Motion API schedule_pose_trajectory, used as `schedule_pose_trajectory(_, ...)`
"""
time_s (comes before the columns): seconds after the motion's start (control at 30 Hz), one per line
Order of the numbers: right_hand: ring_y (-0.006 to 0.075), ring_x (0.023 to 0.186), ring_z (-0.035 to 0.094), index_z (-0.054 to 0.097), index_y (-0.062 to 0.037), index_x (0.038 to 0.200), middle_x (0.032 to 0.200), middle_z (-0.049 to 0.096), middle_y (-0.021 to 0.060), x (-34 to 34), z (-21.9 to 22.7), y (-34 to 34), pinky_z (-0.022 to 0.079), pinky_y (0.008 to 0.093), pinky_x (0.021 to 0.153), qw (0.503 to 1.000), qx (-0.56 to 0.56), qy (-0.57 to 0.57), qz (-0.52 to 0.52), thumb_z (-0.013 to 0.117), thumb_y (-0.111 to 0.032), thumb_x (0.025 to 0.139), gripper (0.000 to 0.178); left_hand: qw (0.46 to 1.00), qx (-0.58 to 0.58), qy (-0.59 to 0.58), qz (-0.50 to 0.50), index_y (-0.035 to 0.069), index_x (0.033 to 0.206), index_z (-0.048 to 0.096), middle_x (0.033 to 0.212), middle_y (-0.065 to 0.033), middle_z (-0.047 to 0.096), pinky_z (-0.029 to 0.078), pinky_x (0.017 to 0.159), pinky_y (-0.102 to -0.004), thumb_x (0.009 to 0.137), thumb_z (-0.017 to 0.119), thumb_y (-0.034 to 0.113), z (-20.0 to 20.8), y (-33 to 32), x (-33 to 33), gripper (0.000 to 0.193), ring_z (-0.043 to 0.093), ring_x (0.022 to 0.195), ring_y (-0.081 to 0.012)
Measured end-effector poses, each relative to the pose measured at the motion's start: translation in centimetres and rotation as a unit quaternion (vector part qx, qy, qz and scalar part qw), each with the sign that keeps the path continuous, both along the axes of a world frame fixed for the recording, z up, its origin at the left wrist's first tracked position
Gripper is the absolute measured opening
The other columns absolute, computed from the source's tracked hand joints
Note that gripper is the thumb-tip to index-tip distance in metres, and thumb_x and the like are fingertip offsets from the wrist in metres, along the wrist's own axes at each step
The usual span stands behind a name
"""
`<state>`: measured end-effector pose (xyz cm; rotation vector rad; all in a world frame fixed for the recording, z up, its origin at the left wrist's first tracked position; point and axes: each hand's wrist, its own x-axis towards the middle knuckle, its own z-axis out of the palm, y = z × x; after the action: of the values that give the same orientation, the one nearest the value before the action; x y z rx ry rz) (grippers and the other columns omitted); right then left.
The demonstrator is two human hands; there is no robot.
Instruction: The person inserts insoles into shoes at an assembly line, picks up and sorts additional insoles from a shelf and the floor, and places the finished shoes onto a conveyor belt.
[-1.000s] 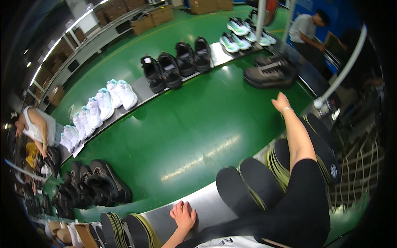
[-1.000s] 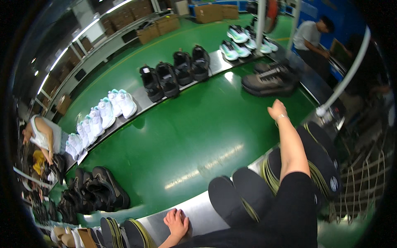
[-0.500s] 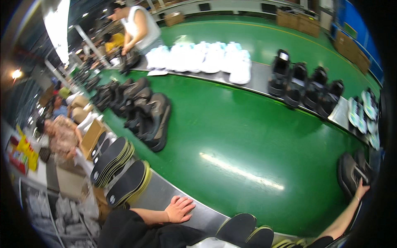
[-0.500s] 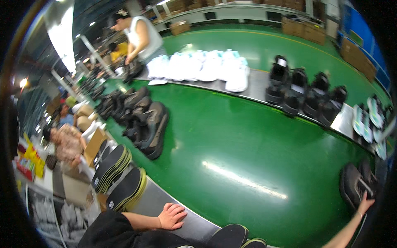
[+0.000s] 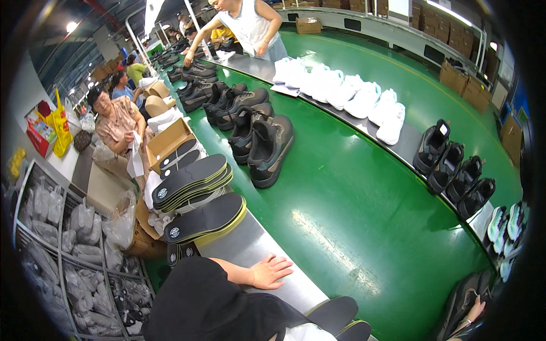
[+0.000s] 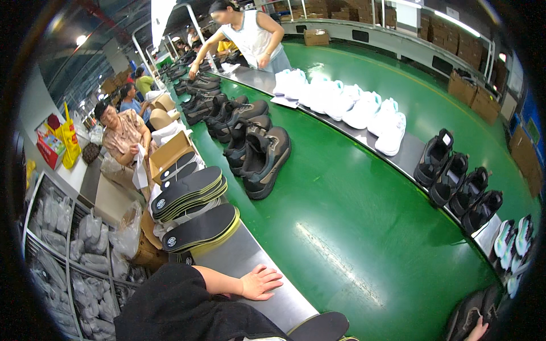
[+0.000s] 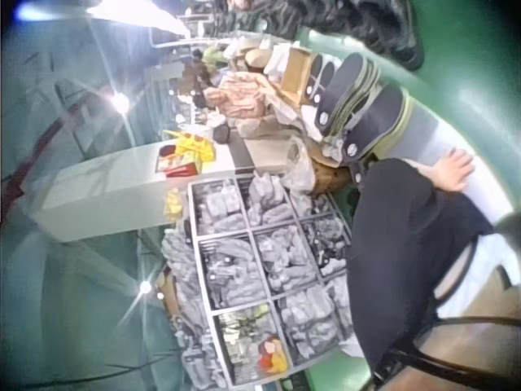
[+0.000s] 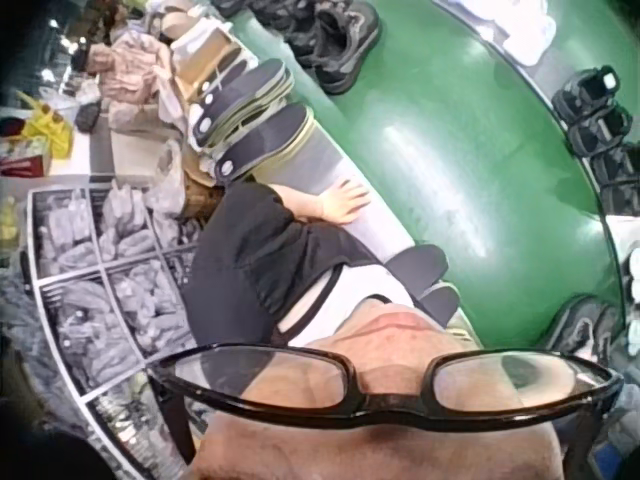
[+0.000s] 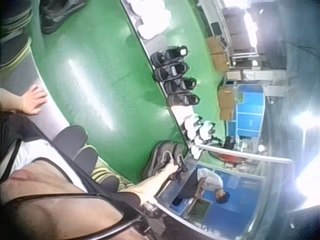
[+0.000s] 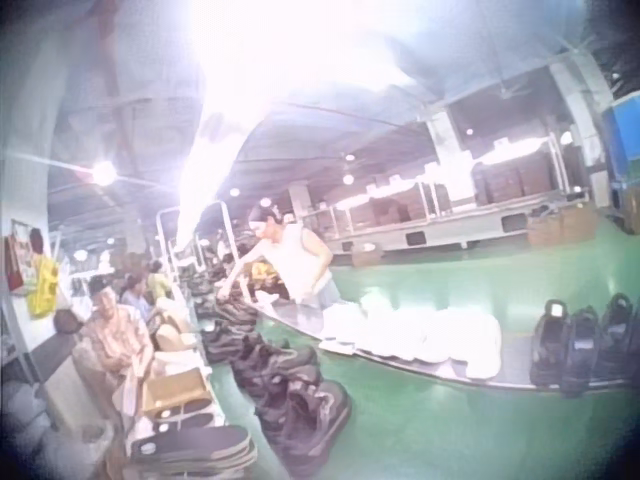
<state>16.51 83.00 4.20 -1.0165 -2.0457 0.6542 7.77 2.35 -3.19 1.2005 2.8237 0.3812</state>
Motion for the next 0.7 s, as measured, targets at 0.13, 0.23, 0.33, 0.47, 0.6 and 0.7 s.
schedule_pose_trajectory(0.13,0.0175,0.079,0.053,0.06,-0.0042,0.087,0.085,0.059,0.0054,-6.2,2.7,-5.9,0.041,0.0335,0.072,0.884,-0.396,0.175,0.176,0.063,-0.024,0.073,0.024,0.99,0.053,-0.09,0.098,0.009,0.115,0.042,0.12,-0.0124,0.039,0.023,0.091,-0.0441,0.074,0.053,0.027,0.8,1.9,0.0,0.046,0.034,0.112,-0.026)
schedule_pose_trajectory(0.23,0.0141,0.08,0.055,0.059,-0.0076,0.09,0.087,0.059,0.0016,-11.1,7.1,-18.2,0.043,0.0291,0.07,0.804,-0.514,0.189,0.232,0.061,-0.024,0.076,0.022,0.96,0.206,-0.104,0.161,0.007,0.119,0.036,0.122,-0.0158,0.033,0.026,0.092,-0.0437,0.074,0.054,0.028,2.0,5.1,-0.5,0.053,0.031,0.114,-0.0305)
schedule_pose_trajectory(0.33,0.0133,0.075,0.055,0.056,-0.0074,0.089,0.087,0.059,0.002,-13.2,11.1,-31.6,0.044,0.0292,0.065,0.771,-0.513,0.197,0.322,0.059,-0.02,0.077,0.018,0.926,0.338,-0.127,0.109,0.006,0.126,0.026,0.126,-0.0178,0.026,0.027,0.095,-0.0405,0.075,0.056,0.031,6.4,7.9,-1.4,0.064,0.027,0.117,-0.034)
schedule_pose_trajectory(0.47,0.0136,0.078,0.057,0.051,-0.0075,0.098,0.091,0.058,0.0027,-12.8,15.3,-48.3,0.048,0.025,0.067,0.736,-0.517,0.179,0.398,0.058,-0.013,0.076,0.024,0.889,0.436,-0.104,0.099,0.007,0.131,0.015,0.128,-0.0189,0.021,0.022,0.098,-0.0411,0.073,0.06,0.036,11.5,8.7,-1.6,0.079,0.024,0.119,-0.0346)
schedule_pose_trajectory(0.6,0.0172,0.083,0.057,0.048,-0.0016,0.102,0.095,0.057,0.0072,-11.1,15.8,-60.9,0.046,0.0283,0.075,0.647,-0.581,0.085,0.486,0.057,-0.005,0.072,0.032,0.853,0.431,-0.109,0.272,0.01,0.132,0.008,0.127,-0.0225,0.007,0.016,0.1,-0.0434,0.06,0.069,0.045,13.2,4.5,0.4,0.101,0.011,0.12,-0.0401)
schedule_pose_trajectory(0.7,0.0172,0.087,0.056,0.047,0.0041,0.109,0.1,0.056,0.0098,-7.9,15.0,-65.1,0.045,0.028,0.077,0.609,-0.621,0.072,0.488,0.057,-0.005,0.073,0.039,0.876,0.401,-0.156,0.217,0.009,0.132,0.003,0.131,-0.0258,0.001,0.018,0.1,-0.045,0.053,0.075,0.034,12.3,1.6,1.2,0.111,0.012,0.121,-0.0426)
